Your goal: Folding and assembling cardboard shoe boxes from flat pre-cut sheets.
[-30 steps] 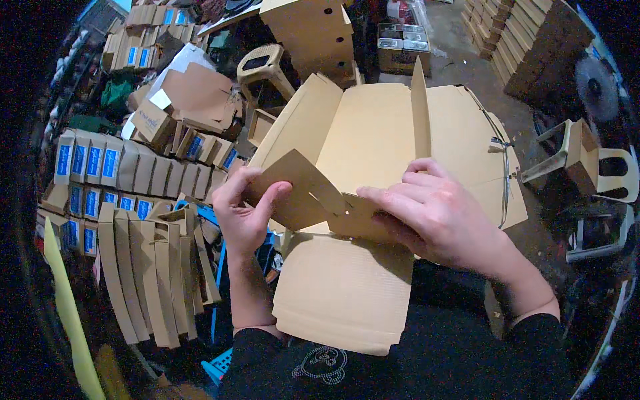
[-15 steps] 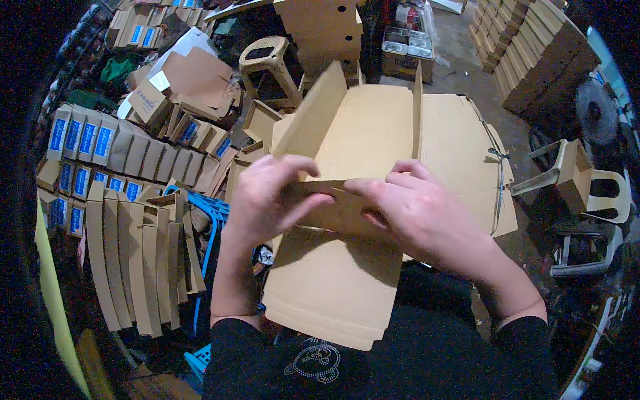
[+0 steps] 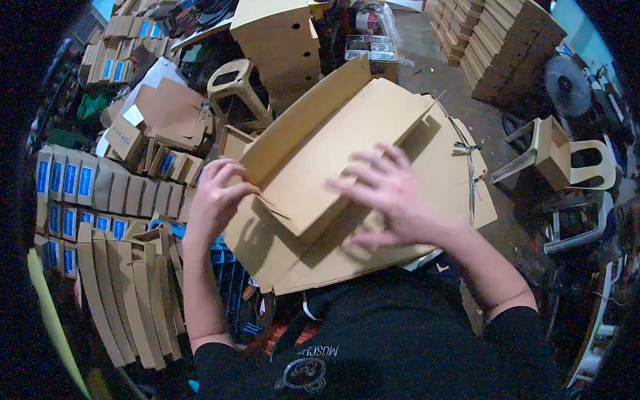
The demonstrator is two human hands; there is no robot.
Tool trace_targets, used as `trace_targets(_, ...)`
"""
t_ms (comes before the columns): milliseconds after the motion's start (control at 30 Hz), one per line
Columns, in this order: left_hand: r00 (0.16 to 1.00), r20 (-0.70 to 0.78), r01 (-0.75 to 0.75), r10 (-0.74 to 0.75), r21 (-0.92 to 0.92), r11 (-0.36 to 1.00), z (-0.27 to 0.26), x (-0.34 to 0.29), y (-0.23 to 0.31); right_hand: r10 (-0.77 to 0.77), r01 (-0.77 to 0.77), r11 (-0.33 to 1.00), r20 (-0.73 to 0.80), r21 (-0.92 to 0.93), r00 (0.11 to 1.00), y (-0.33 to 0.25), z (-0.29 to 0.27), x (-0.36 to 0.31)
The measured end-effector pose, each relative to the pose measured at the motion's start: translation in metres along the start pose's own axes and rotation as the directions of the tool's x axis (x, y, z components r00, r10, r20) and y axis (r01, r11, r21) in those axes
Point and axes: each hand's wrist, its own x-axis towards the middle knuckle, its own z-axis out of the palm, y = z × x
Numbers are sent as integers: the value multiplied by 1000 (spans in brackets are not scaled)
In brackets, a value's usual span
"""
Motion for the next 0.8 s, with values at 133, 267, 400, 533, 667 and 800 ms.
trace_targets(133,995,-52,88,-85,71,994,-4,3,-7,170,-158,944,18,-290,985,34,17,-18)
trace_targets(267,992,40,129,-123,-205,970,1,22,62,177,-195,969,-123,-153,976,13,48,-7)
trace_targets(400,944,305,220,-123,-311,925,29,18,97,127,-146,982,-147,-123,981,12,45,1)
trace_targets(533,961,244,199,-134,-264,944,1,3,65,185,-215,966,-193,-144,964,47,-5,-20)
trace_targets(667,790,574,432,-217,-268,861,-21,-20,37,453,-499,838,227,222,862,69,-46,-56)
trace_targets(800,901,403,316,-161,-353,880,-26,-16,61,614,-574,759,-46,307,788,73,-57,-49)
